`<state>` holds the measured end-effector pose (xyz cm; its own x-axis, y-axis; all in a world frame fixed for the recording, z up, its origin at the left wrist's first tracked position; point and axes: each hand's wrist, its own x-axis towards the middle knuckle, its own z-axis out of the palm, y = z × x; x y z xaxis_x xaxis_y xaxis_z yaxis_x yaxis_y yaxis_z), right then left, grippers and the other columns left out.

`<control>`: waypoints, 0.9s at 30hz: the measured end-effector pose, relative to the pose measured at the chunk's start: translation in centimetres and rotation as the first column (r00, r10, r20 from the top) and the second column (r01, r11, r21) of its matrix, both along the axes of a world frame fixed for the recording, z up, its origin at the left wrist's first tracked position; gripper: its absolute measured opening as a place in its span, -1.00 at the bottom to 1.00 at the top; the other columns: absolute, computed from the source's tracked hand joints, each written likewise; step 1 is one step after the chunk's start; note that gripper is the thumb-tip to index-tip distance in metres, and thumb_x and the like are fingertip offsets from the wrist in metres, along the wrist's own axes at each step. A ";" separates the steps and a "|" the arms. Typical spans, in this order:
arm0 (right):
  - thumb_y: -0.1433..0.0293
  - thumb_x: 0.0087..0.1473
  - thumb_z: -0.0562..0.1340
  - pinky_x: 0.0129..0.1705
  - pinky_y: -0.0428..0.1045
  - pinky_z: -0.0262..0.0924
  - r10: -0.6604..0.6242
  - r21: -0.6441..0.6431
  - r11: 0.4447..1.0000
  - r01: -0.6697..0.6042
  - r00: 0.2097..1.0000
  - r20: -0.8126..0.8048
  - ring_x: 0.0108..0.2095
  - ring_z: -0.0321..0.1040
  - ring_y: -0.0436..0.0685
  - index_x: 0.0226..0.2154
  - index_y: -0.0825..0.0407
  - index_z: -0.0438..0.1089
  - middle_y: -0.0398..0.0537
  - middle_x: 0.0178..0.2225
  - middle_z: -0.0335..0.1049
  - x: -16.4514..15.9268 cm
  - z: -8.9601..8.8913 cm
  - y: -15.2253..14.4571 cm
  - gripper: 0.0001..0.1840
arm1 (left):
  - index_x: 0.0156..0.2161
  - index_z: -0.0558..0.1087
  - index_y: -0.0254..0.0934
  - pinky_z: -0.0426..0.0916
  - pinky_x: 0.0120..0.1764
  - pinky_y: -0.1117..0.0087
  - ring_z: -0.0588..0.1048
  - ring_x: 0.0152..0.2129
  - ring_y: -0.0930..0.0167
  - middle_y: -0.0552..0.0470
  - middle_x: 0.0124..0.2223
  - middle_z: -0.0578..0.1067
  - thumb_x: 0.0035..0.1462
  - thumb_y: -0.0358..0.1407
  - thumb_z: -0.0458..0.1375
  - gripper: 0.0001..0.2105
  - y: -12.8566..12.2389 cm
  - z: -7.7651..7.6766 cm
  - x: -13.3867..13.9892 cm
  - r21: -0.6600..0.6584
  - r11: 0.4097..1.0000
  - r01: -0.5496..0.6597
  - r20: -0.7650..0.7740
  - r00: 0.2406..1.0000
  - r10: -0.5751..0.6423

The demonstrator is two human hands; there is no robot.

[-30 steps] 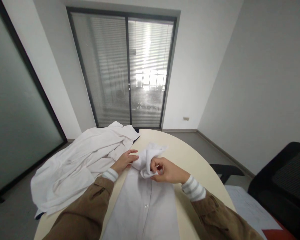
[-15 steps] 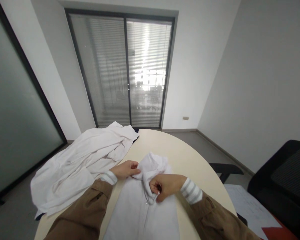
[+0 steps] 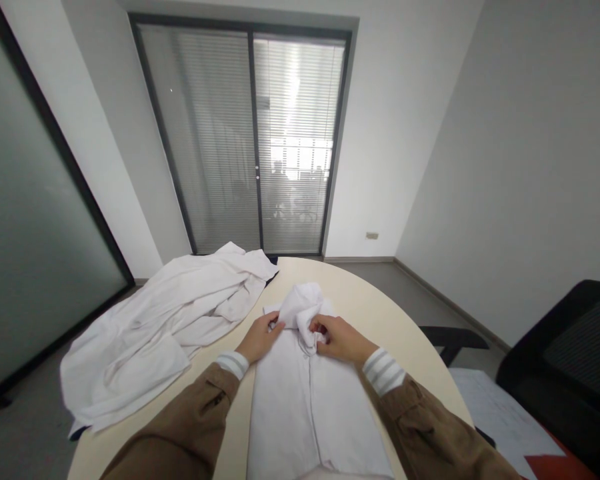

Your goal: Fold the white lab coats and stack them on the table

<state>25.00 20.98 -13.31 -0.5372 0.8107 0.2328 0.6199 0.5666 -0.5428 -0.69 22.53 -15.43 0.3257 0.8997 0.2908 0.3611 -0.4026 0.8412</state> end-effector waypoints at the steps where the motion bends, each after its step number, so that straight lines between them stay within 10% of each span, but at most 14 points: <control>1: 0.46 -0.11 0.28 -0.32 -0.09 0.10 0.005 0.004 1.000 -0.005 1.000 0.004 -0.39 0.28 0.04 -0.28 0.04 0.41 -0.13 -0.37 0.43 0.0 0.1 -0.1 -0.77 | -0.21 0.51 -0.28 0.28 -0.14 0.35 0.42 -0.29 0.29 -0.01 -0.28 0.52 0.16 -0.07 0.11 -0.69 0.0 0.1 0.0 -0.007 1.000 0.002 0.014 1.000 -0.002; 8: 0.50 -0.13 0.19 -0.10 0.01 0.16 0.090 0.000 0.996 -0.093 0.965 -0.247 -0.20 0.35 0.14 -0.41 -0.01 0.21 -0.03 -0.20 0.49 1.2 1.8 -1.0 -0.83 | -0.35 0.48 -0.28 0.30 -0.24 0.37 0.40 -0.37 0.32 0.03 -0.36 0.50 0.02 -0.07 0.16 -0.71 0.3 -0.4 -0.3 -0.132 0.989 -0.063 0.203 0.975 0.089; 13: 0.36 -0.08 0.15 -0.31 -0.04 0.06 0.103 -0.125 0.977 -0.174 0.891 -0.441 -0.40 0.17 0.07 -0.51 -0.02 0.08 -0.16 -0.48 0.25 2.7 2.1 -1.2 -0.84 | -0.38 0.47 -0.29 0.32 -0.14 0.29 0.45 -0.30 0.26 -0.02 -0.34 0.53 -0.09 -0.20 0.12 -0.79 0.2 -0.8 -1.3 -0.173 0.985 0.013 0.451 0.890 0.068; 19: 0.21 0.10 0.07 -0.43 -0.04 -0.05 0.076 -0.308 0.928 -0.208 0.917 -0.392 -0.54 0.09 0.02 -0.65 0.04 0.21 -0.16 -0.64 0.16 4.1 0.1 -0.4 -0.62 | -0.65 0.31 -0.24 0.34 -0.21 0.30 0.46 -0.37 0.30 -0.09 -0.40 0.50 0.19 0.02 -0.07 -0.50 -1.1 -0.3 -2.0 -0.178 0.984 0.033 0.385 0.922 0.039; 27: 0.03 0.02 0.34 -0.47 -0.11 0.02 -0.029 -0.332 0.934 -0.131 0.899 -0.436 -0.51 0.14 -0.03 -0.28 0.04 0.29 -0.23 -0.50 0.24 3.4 -0.8 -0.3 -0.55 | 0.04 0.47 -0.27 0.33 0.02 0.22 0.51 -0.12 0.23 -0.11 -0.09 0.57 0.23 0.02 0.06 -0.54 -2.5 0.5 -1.4 -0.012 1.000 -0.026 0.063 0.998 0.027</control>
<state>28.36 20.64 -14.06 -0.4922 0.8556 0.1603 0.2569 0.3187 -0.9124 -2.05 20.02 -14.96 0.2828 0.9111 0.2997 0.3171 -0.3837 0.8673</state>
